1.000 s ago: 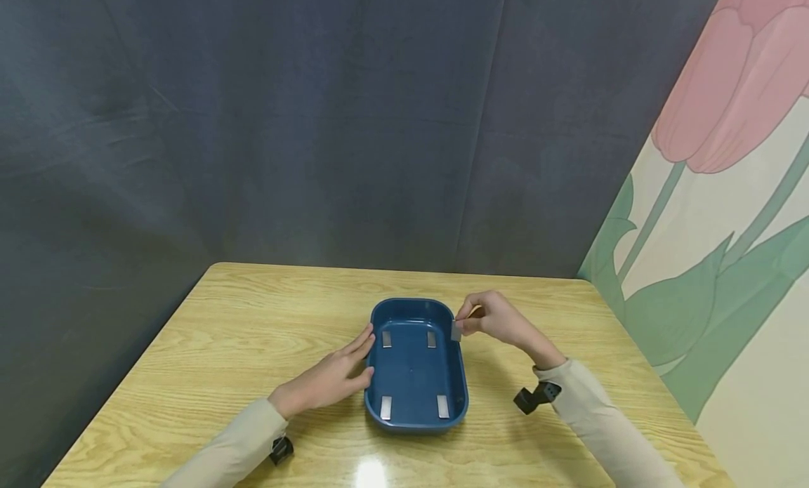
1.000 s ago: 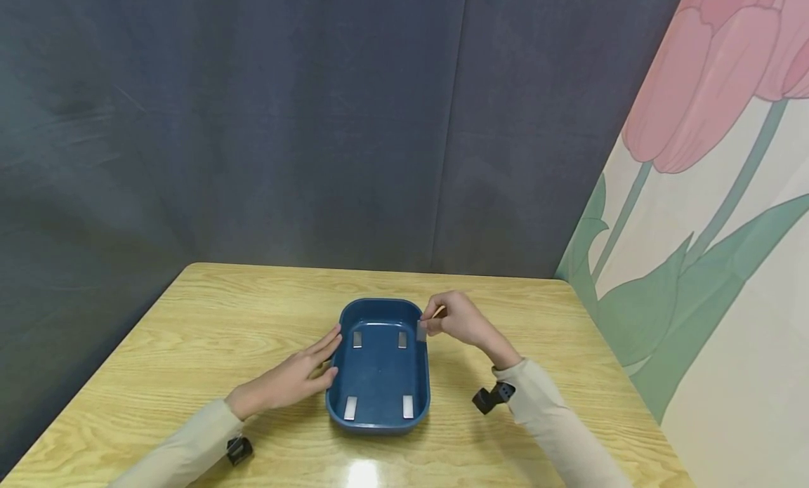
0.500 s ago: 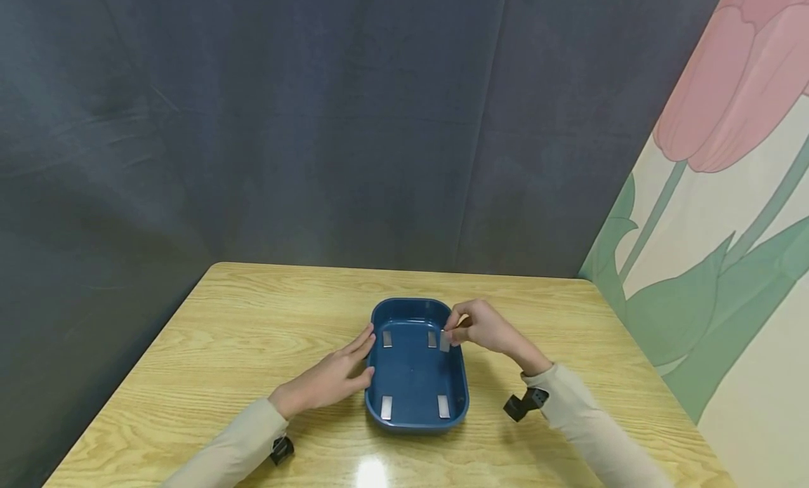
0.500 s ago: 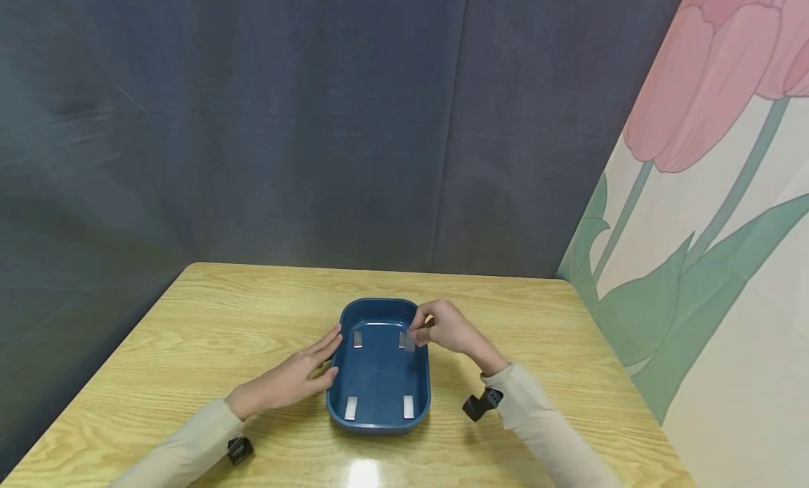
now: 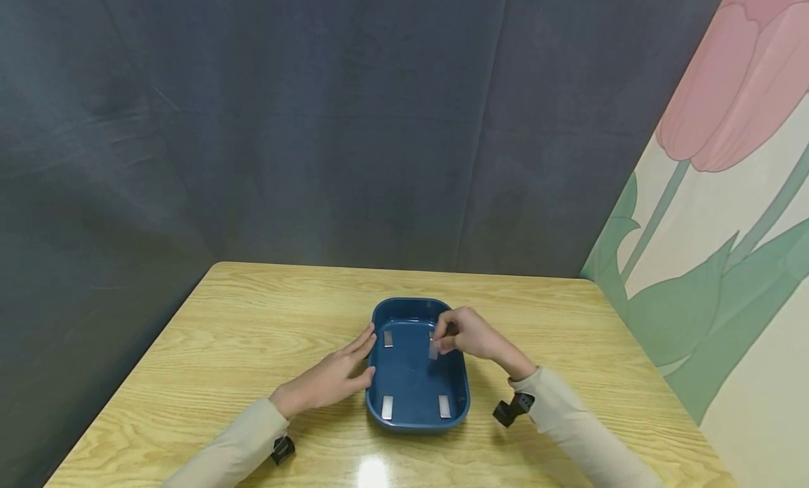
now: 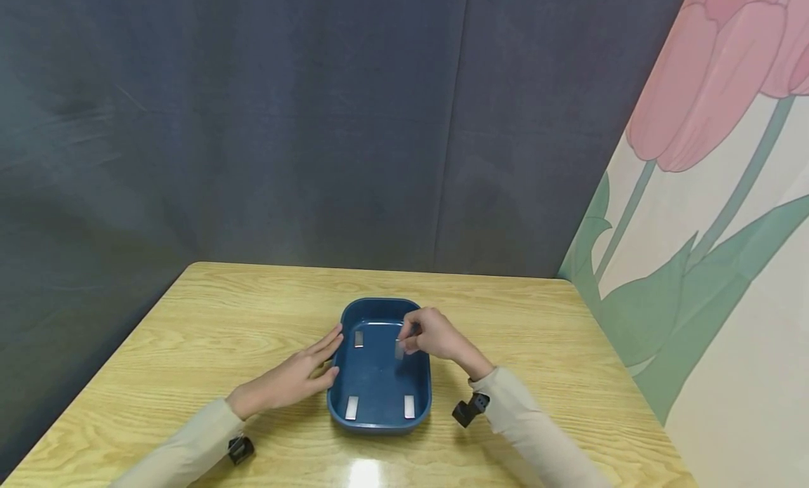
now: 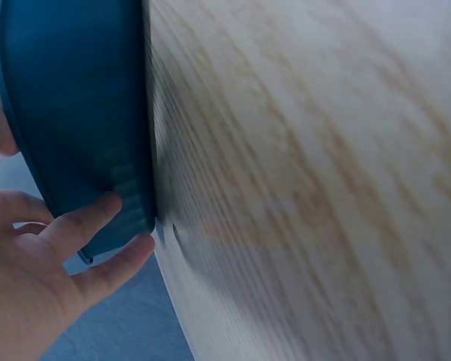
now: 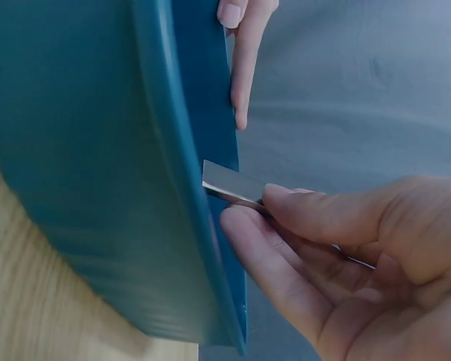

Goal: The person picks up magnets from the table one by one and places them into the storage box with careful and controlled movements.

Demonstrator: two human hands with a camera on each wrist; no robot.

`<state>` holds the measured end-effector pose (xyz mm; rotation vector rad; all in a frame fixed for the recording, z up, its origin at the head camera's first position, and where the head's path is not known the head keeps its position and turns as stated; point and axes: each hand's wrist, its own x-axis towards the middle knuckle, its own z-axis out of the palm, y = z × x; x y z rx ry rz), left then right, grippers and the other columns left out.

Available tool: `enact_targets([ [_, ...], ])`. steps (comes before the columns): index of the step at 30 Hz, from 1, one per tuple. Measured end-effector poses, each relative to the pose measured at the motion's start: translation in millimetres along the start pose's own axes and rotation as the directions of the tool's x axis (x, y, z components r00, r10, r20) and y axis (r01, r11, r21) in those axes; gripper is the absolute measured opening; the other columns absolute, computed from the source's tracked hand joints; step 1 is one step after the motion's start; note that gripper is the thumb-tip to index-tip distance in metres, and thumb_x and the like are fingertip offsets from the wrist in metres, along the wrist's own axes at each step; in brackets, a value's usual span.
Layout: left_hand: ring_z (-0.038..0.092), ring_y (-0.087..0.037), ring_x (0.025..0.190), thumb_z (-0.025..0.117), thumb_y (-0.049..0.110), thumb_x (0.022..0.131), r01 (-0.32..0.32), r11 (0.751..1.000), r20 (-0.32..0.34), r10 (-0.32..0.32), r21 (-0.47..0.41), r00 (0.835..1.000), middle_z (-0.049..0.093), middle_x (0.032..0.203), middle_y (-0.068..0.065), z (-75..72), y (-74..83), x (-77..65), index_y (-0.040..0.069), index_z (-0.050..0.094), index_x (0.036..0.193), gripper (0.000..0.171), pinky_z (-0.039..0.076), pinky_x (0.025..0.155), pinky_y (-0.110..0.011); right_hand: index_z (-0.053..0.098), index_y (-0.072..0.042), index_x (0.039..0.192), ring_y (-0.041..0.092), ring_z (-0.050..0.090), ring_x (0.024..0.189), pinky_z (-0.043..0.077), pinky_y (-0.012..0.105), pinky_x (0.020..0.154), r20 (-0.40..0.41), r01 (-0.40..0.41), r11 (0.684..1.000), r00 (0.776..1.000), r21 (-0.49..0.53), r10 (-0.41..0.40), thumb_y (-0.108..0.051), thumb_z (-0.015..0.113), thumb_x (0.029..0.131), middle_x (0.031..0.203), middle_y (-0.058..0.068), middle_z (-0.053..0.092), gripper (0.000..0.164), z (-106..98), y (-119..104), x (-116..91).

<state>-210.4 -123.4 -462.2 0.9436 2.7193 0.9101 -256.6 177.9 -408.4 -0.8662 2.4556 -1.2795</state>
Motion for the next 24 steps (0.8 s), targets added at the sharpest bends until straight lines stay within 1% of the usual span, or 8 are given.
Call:
enact_targets([
  [4, 0.021, -0.025, 0.145, 0.047, 0.033, 0.105, 0.004, 1.000, -0.001, -0.004, 0.000, 1.000, 0.004, 0.166, -0.005, 0.3, -0.3, -0.1, 0.002, 0.022, 0.156, 0.065, 0.032, 0.112, -0.045, 0.067, 0.002, 0.082, 0.019, 0.068, 0.073, 0.059, 0.031, 0.067, 0.012, 0.008, 1.000, 1.000, -0.018, -0.007, 0.014, 0.067, 0.086, 0.085, 0.010, 0.069, 0.013, 4.2, 1.2, 3.7],
  [9, 0.021, -0.026, 0.145, 0.047, 0.033, 0.105, -0.007, 1.000, -0.005, 0.007, 0.005, 1.000, 0.004, 0.166, -0.006, 0.9, -1.3, 0.1, 0.001, 0.022, 0.156, 0.065, 0.032, 0.112, -0.044, 0.068, 0.000, 0.079, 0.017, 0.068, 0.070, 0.058, 0.028, 0.065, 0.017, -0.008, 0.998, 1.000, -0.060, 0.009, 0.014, 0.068, 0.085, 0.083, 0.007, 0.069, 0.016, 11.3, 2.5, 7.5],
  [16, 0.022, -0.027, 0.145, 0.047, 0.031, 0.105, -0.026, 1.000, 0.000, 0.026, 0.007, 1.000, 0.005, 0.165, -0.009, 1.8, -3.3, 0.4, -0.001, 0.023, 0.155, 0.064, 0.034, 0.111, -0.043, 0.068, -0.001, 0.079, 0.015, 0.068, 0.070, 0.057, 0.026, 0.062, 0.033, -0.009, 0.991, 0.999, -0.131, 0.014, 0.012, 0.072, 0.083, 0.084, 0.012, 0.071, 0.014, 20.8, 1.2, 11.3],
  [19, 0.022, -0.027, 0.145, 0.047, 0.031, 0.105, -0.030, 1.000, -0.001, 0.030, 0.006, 1.000, 0.005, 0.165, -0.009, 1.5, -3.7, 0.8, -0.001, 0.023, 0.155, 0.064, 0.034, 0.111, -0.043, 0.069, -0.001, 0.079, 0.016, 0.069, 0.070, 0.057, 0.025, 0.062, 0.045, 0.005, 0.988, 0.999, -0.156, 0.002, 0.012, 0.073, 0.081, 0.084, 0.012, 0.071, 0.014, 23.9, 2.1, 13.3],
  [24, 0.023, -0.027, 0.145, 0.047, 0.031, 0.105, -0.032, 0.999, -0.003, 0.032, 0.003, 0.999, 0.005, 0.165, -0.009, 0.2, -2.9, 0.7, -0.001, 0.023, 0.155, 0.064, 0.034, 0.111, -0.044, 0.069, 0.001, 0.078, 0.017, 0.070, 0.069, 0.057, 0.025, 0.062, 0.064, 0.031, 0.987, 0.998, -0.155, -0.021, 0.015, 0.072, 0.080, 0.081, 0.011, 0.070, 0.015, 28.5, 5.2, 16.9],
])
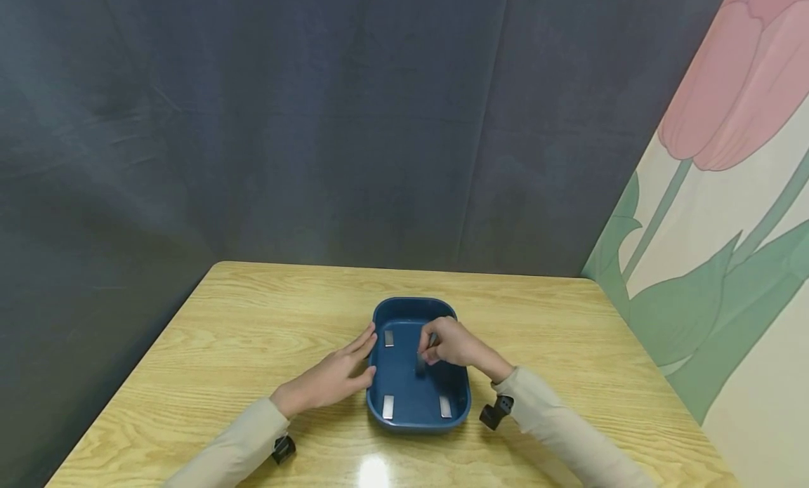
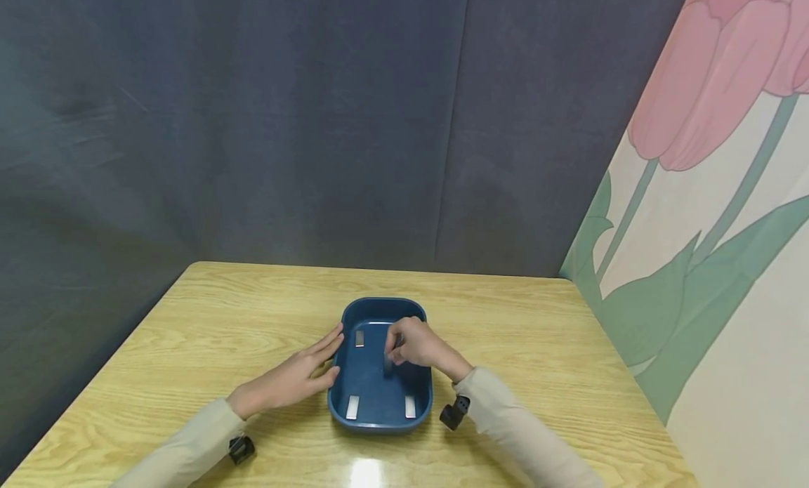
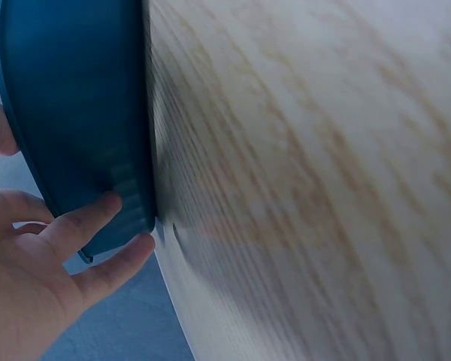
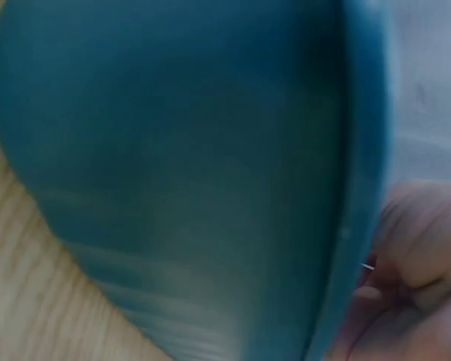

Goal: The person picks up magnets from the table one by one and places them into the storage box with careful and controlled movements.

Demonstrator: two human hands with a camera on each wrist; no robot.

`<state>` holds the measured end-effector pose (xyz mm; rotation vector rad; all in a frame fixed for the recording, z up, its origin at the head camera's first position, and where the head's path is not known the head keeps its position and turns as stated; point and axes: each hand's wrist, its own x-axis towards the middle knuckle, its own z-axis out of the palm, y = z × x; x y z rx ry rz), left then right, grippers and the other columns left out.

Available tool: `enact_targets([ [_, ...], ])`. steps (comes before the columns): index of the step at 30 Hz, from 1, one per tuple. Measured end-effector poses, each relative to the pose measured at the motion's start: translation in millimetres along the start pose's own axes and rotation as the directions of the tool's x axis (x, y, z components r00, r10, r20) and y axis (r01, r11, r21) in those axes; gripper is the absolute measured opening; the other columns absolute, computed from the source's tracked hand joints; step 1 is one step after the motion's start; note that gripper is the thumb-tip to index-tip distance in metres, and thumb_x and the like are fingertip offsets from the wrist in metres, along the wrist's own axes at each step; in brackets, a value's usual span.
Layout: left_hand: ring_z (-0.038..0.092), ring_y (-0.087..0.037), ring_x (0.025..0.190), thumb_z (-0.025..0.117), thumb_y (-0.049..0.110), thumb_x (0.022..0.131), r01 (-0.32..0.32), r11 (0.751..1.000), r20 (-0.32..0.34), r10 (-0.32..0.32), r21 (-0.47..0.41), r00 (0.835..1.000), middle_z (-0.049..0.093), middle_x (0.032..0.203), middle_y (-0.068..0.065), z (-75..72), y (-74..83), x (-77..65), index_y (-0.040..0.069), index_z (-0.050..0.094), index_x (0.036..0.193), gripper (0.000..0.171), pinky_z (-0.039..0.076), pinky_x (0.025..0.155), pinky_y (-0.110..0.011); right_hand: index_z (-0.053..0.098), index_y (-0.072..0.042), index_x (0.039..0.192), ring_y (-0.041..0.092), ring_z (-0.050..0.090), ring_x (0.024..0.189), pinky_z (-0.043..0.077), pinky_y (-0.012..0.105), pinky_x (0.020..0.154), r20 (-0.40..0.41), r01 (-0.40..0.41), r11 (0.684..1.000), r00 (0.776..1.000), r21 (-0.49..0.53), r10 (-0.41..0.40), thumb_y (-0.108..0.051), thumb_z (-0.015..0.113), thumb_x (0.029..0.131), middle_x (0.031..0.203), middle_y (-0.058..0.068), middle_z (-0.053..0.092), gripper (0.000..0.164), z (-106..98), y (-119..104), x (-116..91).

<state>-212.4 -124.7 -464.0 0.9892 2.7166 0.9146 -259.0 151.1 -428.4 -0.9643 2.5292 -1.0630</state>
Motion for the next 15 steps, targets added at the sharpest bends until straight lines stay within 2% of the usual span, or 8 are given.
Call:
enact_targets([
  [8, 0.021, -0.027, 0.145, 0.046, 0.032, 0.105, 0.008, 1.000, 0.006, -0.008, 0.004, 1.000, 0.005, 0.165, -0.009, 0.6, 1.5, 0.1, -0.001, 0.023, 0.155, 0.064, 0.034, 0.111, -0.044, 0.069, 0.000, 0.077, 0.019, 0.070, 0.069, 0.058, 0.026, 0.062, 0.005, -0.040, 0.999, 0.999, 0.026, 0.040, 0.020, 0.070, 0.078, 0.079, 0.006, 0.067, 0.021, 7.3, 3.7, 2.0],
  [15, 0.020, -0.026, 0.145, 0.047, 0.032, 0.105, 0.013, 1.000, 0.007, -0.012, -0.004, 1.000, 0.003, 0.165, -0.006, 0.4, 3.3, -0.2, 0.001, 0.022, 0.156, 0.064, 0.032, 0.112, -0.043, 0.070, -0.003, 0.077, 0.016, 0.069, 0.068, 0.057, 0.024, 0.061, 0.015, -0.036, 0.998, 0.999, -0.046, 0.036, 0.016, 0.071, 0.080, 0.080, 0.004, 0.068, 0.020, 10.6, 6.4, 4.5],
])
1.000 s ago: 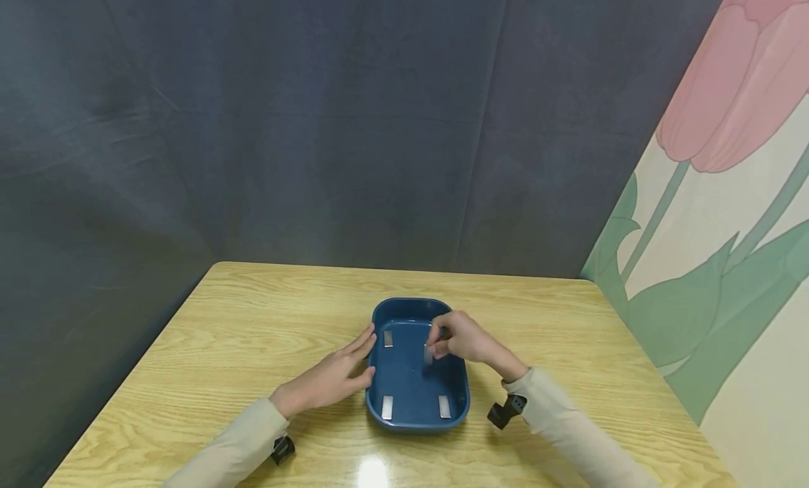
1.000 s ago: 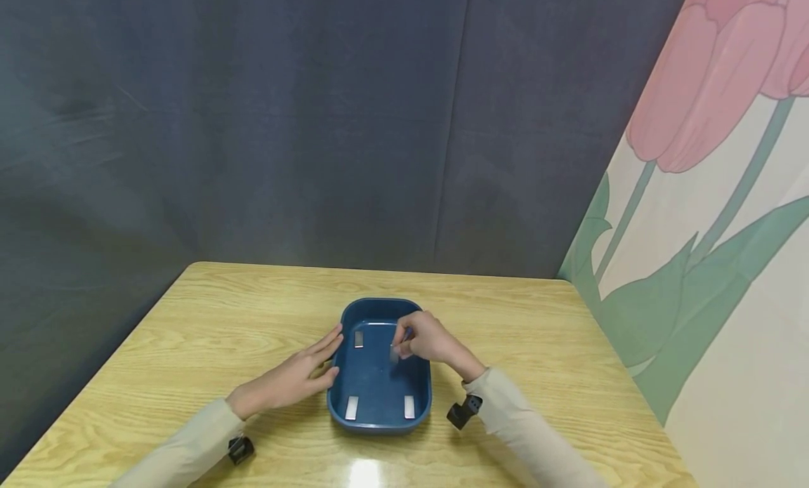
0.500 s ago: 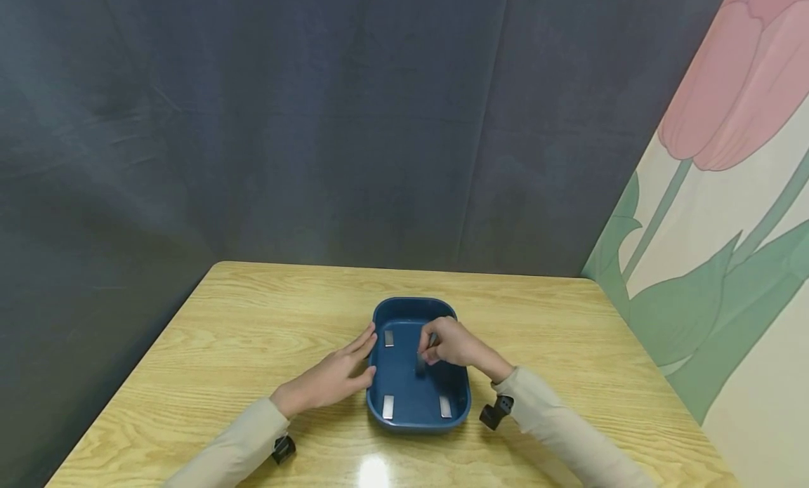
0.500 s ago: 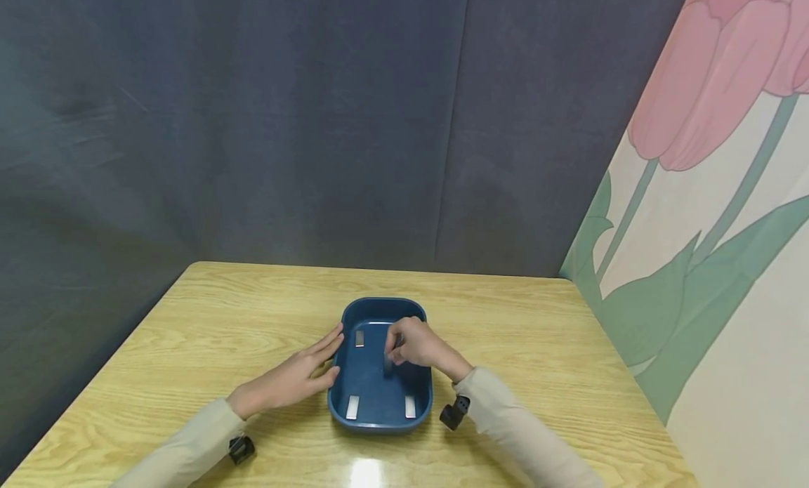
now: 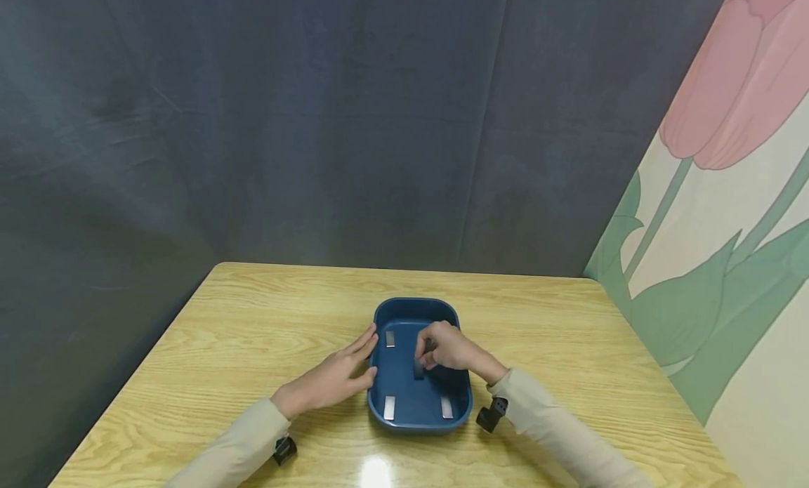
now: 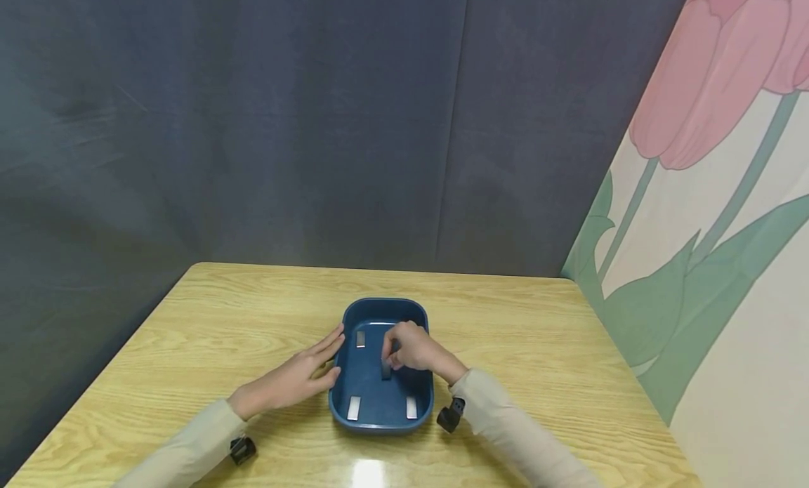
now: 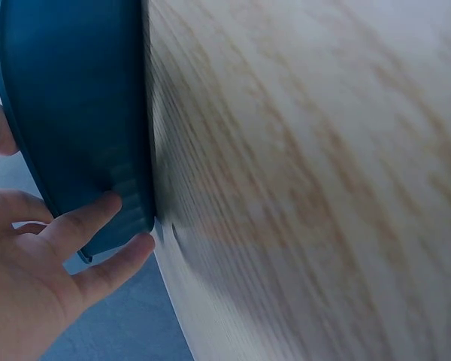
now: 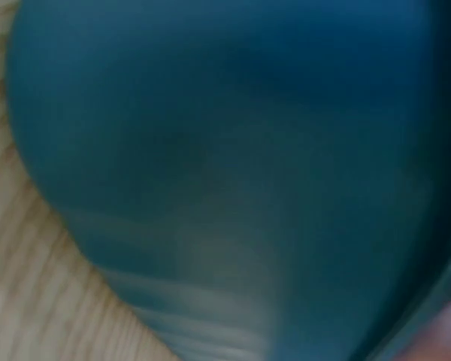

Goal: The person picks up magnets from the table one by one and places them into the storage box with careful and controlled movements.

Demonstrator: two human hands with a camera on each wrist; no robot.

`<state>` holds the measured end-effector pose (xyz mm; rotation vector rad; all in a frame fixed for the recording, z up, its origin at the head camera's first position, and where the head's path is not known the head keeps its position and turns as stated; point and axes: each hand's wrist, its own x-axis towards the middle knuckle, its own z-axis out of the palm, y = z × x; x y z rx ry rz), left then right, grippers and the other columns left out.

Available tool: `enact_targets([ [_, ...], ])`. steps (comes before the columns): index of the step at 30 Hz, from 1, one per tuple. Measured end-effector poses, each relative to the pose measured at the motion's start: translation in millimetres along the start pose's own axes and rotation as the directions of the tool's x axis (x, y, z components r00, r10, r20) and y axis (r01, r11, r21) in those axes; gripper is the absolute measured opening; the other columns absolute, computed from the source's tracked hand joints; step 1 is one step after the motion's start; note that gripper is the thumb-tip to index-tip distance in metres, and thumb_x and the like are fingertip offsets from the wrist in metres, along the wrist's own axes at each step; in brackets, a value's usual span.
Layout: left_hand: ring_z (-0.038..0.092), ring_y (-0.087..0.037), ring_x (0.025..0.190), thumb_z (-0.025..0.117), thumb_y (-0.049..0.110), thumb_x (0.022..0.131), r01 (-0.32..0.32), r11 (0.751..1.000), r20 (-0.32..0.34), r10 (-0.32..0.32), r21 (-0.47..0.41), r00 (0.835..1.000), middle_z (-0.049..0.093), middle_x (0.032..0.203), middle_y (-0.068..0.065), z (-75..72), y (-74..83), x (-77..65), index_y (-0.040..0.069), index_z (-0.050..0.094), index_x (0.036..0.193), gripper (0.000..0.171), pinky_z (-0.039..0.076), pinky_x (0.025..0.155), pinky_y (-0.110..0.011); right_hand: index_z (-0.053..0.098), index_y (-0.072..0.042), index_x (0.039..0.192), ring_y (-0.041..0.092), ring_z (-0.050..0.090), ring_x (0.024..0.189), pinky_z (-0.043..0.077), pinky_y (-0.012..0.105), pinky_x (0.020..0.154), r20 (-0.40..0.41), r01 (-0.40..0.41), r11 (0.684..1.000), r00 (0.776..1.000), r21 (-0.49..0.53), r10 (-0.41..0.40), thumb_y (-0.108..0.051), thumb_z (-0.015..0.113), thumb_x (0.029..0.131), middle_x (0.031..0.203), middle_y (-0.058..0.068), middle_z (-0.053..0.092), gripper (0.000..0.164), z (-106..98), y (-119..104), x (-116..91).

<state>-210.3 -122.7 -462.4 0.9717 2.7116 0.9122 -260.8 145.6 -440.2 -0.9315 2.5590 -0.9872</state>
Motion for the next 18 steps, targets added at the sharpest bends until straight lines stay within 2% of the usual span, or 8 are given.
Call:
enact_targets([
  [9, 0.021, -0.026, 0.145, 0.047, 0.032, 0.105, 0.003, 1.000, -0.003, -0.003, 0.002, 1.000, 0.003, 0.165, -0.006, 0.7, -2.4, 0.1, 0.001, 0.022, 0.156, 0.065, 0.032, 0.112, -0.043, 0.070, -0.004, 0.080, 0.018, 0.069, 0.065, 0.057, 0.026, 0.057, -0.022, -0.017, 1.000, 1.000, -0.021, 0.016, 0.010, 0.070, 0.085, 0.078, 0.005, 0.068, 0.015, 7.7, 1.8, 3.8],
  [18, 0.021, -0.026, 0.145, 0.047, 0.033, 0.105, 0.018, 1.000, 0.003, -0.018, 0.000, 1.000, 0.003, 0.166, -0.005, 1.3, -2.3, -1.0, 0.001, 0.022, 0.156, 0.064, 0.032, 0.112, -0.044, 0.072, -0.007, 0.084, 0.008, 0.059, 0.058, 0.050, 0.026, 0.052, -0.086, -0.041, 0.991, 0.996, -0.125, 0.030, 0.007, 0.069, 0.083, 0.070, -0.003, 0.066, 0.014, 15.0, 3.3, 6.6],
])
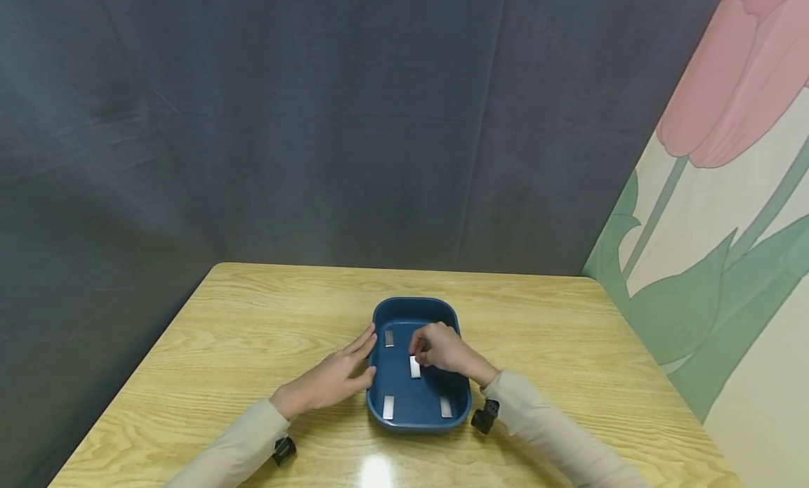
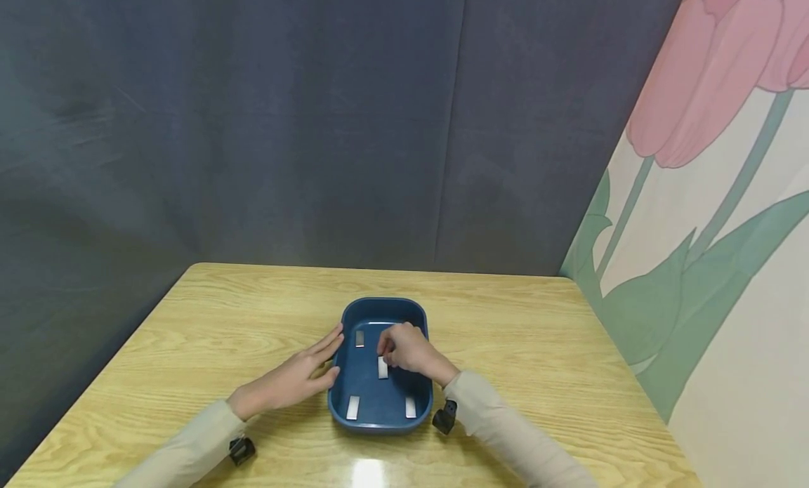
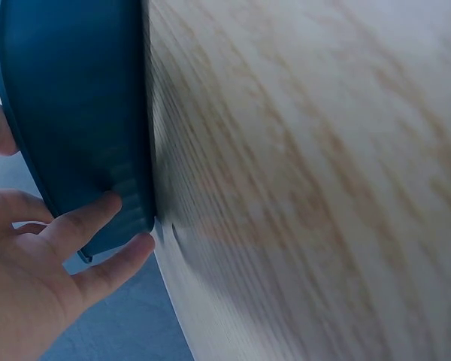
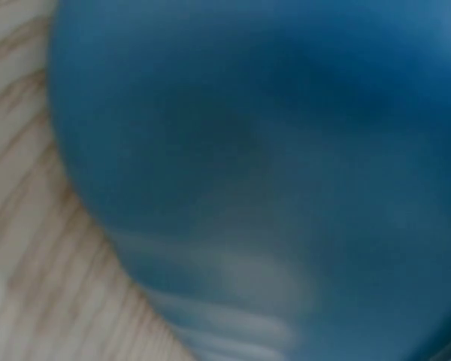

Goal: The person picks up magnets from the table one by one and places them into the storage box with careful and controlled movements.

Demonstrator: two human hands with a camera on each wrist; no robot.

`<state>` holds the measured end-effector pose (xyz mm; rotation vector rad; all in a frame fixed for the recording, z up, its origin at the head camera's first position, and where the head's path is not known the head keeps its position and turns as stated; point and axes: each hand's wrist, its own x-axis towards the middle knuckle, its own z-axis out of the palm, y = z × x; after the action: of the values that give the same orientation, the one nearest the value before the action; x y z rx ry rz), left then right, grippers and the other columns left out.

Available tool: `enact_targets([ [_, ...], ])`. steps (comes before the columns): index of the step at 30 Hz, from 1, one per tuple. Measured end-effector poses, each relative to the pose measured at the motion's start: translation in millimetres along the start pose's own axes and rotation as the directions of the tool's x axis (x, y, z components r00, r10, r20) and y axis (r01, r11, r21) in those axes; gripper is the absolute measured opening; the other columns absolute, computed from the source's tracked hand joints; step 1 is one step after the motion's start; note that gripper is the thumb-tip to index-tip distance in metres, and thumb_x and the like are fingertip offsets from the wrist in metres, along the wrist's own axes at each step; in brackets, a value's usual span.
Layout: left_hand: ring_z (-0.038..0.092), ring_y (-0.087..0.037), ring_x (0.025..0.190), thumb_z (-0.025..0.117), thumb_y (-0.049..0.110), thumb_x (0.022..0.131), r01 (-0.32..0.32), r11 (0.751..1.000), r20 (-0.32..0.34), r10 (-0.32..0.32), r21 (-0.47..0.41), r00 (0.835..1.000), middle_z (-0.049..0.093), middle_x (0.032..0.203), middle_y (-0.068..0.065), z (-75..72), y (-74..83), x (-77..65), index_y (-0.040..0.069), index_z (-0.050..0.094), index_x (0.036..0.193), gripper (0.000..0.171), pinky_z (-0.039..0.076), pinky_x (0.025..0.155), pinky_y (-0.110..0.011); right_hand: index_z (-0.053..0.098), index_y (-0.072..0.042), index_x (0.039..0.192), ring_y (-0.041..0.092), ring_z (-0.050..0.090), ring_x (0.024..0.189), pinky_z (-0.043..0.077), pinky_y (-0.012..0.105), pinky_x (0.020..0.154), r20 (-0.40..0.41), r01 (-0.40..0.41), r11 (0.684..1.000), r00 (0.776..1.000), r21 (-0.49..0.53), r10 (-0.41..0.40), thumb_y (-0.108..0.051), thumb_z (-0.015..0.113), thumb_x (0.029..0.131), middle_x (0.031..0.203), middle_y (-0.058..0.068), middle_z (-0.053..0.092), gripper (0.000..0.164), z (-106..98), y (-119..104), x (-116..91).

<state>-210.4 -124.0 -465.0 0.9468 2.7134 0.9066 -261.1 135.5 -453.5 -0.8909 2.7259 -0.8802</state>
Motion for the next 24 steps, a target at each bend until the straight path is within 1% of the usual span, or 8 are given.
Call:
enact_targets([
  [2, 0.020, -0.026, 0.145, 0.047, 0.033, 0.105, 0.002, 1.000, 0.000, -0.002, -0.001, 1.000, 0.003, 0.166, -0.005, 0.0, 0.1, -0.3, 0.001, 0.022, 0.156, 0.065, 0.031, 0.112, -0.044, 0.072, -0.007, 0.083, 0.007, 0.058, 0.057, 0.048, 0.026, 0.051, -0.010, 0.004, 1.000, 1.000, -0.014, -0.004, 0.008, 0.069, 0.082, 0.069, -0.004, 0.066, 0.015, 0.5, -0.6, 0.1],
  [9, 0.021, -0.025, 0.145, 0.048, 0.033, 0.105, 0.001, 1.000, -0.005, -0.001, 0.002, 1.000, 0.004, 0.166, -0.005, 0.7, -1.2, 0.2, 0.001, 0.023, 0.156, 0.065, 0.032, 0.112, -0.044, 0.071, -0.007, 0.082, 0.007, 0.058, 0.057, 0.048, 0.025, 0.050, -0.023, 0.012, 0.999, 1.000, -0.032, -0.013, 0.007, 0.071, 0.083, 0.070, -0.003, 0.066, 0.014, 0.5, -2.5, -0.5],
  [13, 0.022, -0.026, 0.145, 0.048, 0.034, 0.105, -0.001, 1.000, -0.007, 0.001, 0.008, 1.000, 0.004, 0.166, -0.006, 1.2, -1.9, 0.7, 0.001, 0.023, 0.156, 0.065, 0.032, 0.112, -0.044, 0.071, -0.008, 0.082, 0.007, 0.058, 0.060, 0.049, 0.024, 0.052, -0.030, 0.013, 0.998, 0.999, -0.053, -0.015, 0.006, 0.072, 0.083, 0.072, -0.002, 0.067, 0.015, 2.0, -3.1, -0.1],
  [21, 0.021, -0.028, 0.145, 0.048, 0.032, 0.105, -0.016, 1.000, -0.015, 0.016, 0.003, 1.000, 0.004, 0.165, -0.008, 1.9, -1.9, -0.1, 0.000, 0.024, 0.155, 0.064, 0.031, 0.112, -0.043, 0.071, -0.006, 0.080, 0.011, 0.061, 0.068, 0.053, 0.032, 0.063, -0.047, 0.017, 0.996, 0.999, -0.093, -0.021, 0.010, 0.073, 0.082, 0.076, 0.003, 0.069, 0.016, 3.5, -3.5, 0.0],
  [24, 0.022, -0.028, 0.145, 0.048, 0.032, 0.105, -0.015, 1.000, -0.017, 0.015, 0.003, 1.000, 0.005, 0.165, -0.008, 2.2, -2.2, 0.0, 0.000, 0.024, 0.155, 0.064, 0.031, 0.112, -0.043, 0.071, -0.006, 0.081, 0.011, 0.061, 0.068, 0.053, 0.031, 0.062, -0.048, 0.017, 0.996, 0.999, -0.092, -0.022, 0.010, 0.072, 0.082, 0.077, 0.004, 0.069, 0.016, 3.3, -4.0, -0.5],
])
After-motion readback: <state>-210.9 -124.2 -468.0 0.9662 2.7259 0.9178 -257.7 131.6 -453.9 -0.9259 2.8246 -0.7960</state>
